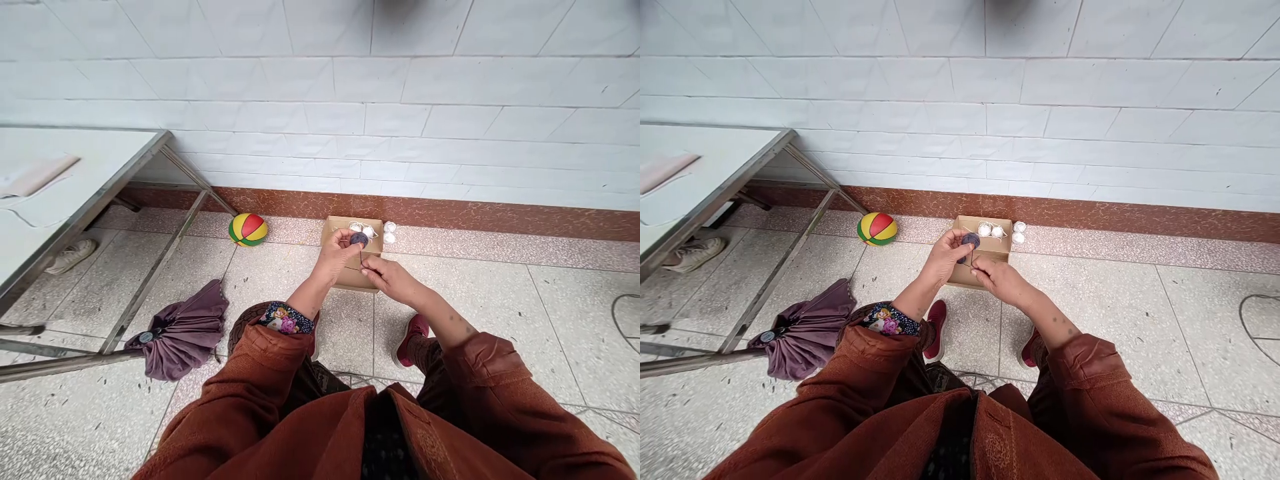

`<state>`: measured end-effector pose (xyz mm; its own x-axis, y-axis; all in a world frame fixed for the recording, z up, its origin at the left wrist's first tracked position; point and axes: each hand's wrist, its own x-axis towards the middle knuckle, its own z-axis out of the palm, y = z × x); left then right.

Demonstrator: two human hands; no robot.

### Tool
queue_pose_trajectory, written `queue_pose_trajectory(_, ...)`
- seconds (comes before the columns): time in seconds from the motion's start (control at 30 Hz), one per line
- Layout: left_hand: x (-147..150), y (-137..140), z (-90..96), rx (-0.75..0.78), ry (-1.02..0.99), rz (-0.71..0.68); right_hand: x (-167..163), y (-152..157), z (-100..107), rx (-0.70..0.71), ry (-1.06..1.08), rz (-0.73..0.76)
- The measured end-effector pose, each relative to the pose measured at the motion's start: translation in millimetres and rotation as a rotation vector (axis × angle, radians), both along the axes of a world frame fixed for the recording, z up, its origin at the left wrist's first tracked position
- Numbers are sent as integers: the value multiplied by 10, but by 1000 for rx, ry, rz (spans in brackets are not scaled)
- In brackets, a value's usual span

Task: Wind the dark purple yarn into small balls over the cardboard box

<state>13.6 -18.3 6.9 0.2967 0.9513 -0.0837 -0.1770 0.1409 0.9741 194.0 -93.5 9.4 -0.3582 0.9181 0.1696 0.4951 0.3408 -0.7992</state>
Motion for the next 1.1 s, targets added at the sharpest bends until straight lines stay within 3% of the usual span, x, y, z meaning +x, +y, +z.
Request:
queue_pose_trajectory(0.1,10,-41,-23,54,96,-65,55,16,150,72,78,-10)
queue_pose_trajectory(0.2,19,-116,-2,72,91,-207,171,108,212,153,130,-184)
queue_pose_trajectory(0.37,18,-173,61,61,-76,-375,254,250,53,95,159,-335)
queue_pose_trajectory(0.57,42,-91,29,-43,-153,-237,76,171,-164,-96,97,-239)
queue_pose_trajectory(0.73,53,-22,3,-11,-32,-34,28,6,1,-112,-25,79)
queue_pose_trajectory(0.8,62,-10,1,7,27,0,76,-27,107,-47,-25,116)
queue_pose_trajectory(0.93,77,-46,1,25,95,-99,239,11,231,111,82,-75)
queue_pose_trajectory(1.1,92,-164,-4,15,87,-385,379,164,135,207,135,-333)
